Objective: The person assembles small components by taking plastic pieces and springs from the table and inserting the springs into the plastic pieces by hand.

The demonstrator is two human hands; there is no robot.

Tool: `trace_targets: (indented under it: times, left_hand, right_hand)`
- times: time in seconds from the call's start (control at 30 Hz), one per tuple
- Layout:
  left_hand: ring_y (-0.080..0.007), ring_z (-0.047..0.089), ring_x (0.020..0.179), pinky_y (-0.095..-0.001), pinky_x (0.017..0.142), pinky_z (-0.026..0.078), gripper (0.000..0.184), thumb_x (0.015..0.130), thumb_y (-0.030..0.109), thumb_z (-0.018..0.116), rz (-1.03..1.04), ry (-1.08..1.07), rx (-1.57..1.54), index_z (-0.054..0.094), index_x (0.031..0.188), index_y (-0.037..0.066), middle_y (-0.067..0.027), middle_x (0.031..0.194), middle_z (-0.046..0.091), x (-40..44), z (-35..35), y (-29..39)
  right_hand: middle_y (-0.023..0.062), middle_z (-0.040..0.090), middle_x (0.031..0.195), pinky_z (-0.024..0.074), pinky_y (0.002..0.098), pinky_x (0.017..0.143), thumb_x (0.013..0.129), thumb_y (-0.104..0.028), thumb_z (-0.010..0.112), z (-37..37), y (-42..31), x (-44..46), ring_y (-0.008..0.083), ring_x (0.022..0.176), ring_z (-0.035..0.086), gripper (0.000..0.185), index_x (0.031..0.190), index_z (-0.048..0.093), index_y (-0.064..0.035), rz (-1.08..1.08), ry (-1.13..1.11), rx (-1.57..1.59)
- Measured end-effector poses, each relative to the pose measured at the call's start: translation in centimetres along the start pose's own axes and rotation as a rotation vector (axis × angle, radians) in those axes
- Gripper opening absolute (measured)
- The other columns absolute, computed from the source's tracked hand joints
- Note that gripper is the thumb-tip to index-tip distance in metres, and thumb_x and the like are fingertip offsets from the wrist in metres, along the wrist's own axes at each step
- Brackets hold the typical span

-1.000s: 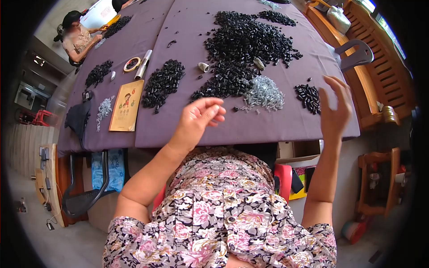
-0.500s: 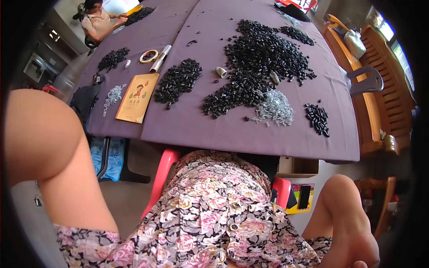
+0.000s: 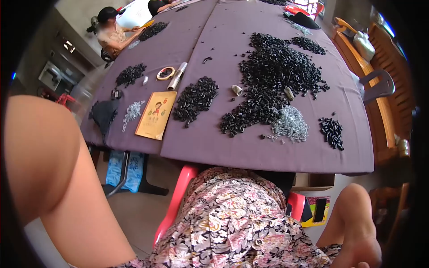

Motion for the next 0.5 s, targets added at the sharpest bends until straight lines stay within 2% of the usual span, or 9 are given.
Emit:
trace_targets:
  times: [0.07,0.23,0.33,0.43,0.5]
  left_hand:
    - [-0.0224,0.065,0.105,-0.0343,0.09,0.053,0.045,0.101,0.032,0.051,-0.011,-0.014,-0.008,0.06,0.126,-0.003,-0.016,0.12,0.066,0.0,0.0,-0.2]
    - [-0.023,0.065,0.107,-0.035,0.092,0.052,0.045,0.1,0.032,0.052,-0.014,-0.041,-0.002,0.06,0.126,-0.003,-0.0161,0.121,0.065,0.3,-0.2,0.2]
    - [-0.0234,0.064,0.107,-0.0355,0.092,0.052,0.045,0.1,0.032,0.052,-0.024,-0.061,0.003,0.059,0.126,-0.003,-0.0161,0.122,0.065,0.6,-0.2,0.5]
    - [-0.0237,0.064,0.108,-0.0359,0.093,0.051,0.045,0.099,0.032,0.052,-0.04,-0.07,-0.012,0.059,0.127,-0.003,-0.0162,0.122,0.064,0.8,-0.1,0.5]
    - [-0.024,0.063,0.109,-0.0362,0.094,0.051,0.045,0.099,0.032,0.052,-0.037,-0.075,-0.019,0.059,0.127,-0.003,-0.0162,0.123,0.064,1.0,-0.1,0.6]
  right_hand:
    - [-0.005,0.051,0.064,0.0342,0.0191,0.043,0.104,-0.022,0.049,0.1,0.6,0.1,0.0052,0.047,0.048,0.029,0.077,0.055,-0.0113,0.018,-0.051,0.023]
    - [-0.0054,0.05,0.066,0.0338,0.0198,0.043,0.102,-0.023,0.052,-0.1,2.0,-0.1,0.0044,0.047,0.047,0.029,0.076,0.054,-0.011,0.011,-0.007,0.113]
    - [-0.0052,0.052,0.068,0.0348,0.0198,0.043,0.103,-0.025,0.052,-0.3,2.5,-0.7,0.0049,0.047,0.048,0.029,0.077,0.055,-0.0107,-0.025,0.046,0.053]
    - [-0.0036,0.054,0.071,0.036,0.0186,0.043,0.103,-0.03,0.053,-1.1,3.3,-0.9,0.0065,0.051,0.052,0.03,0.081,0.057,-0.0103,-0.073,0.062,0.013]
    - [-0.002,0.058,0.076,0.0299,0.0207,0.045,0.098,-0.036,0.057,-3.6,4.5,-0.7,0.0056,0.053,0.046,0.031,0.09,0.059,-0.0061,0.029,0.092,0.048]
Point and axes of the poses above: each hand's wrist, its own x-axis towards the middle knuckle, its own z-axis out of the palm, y = z × x, the point moved 3 cm from there along x, towards the middle knuckle
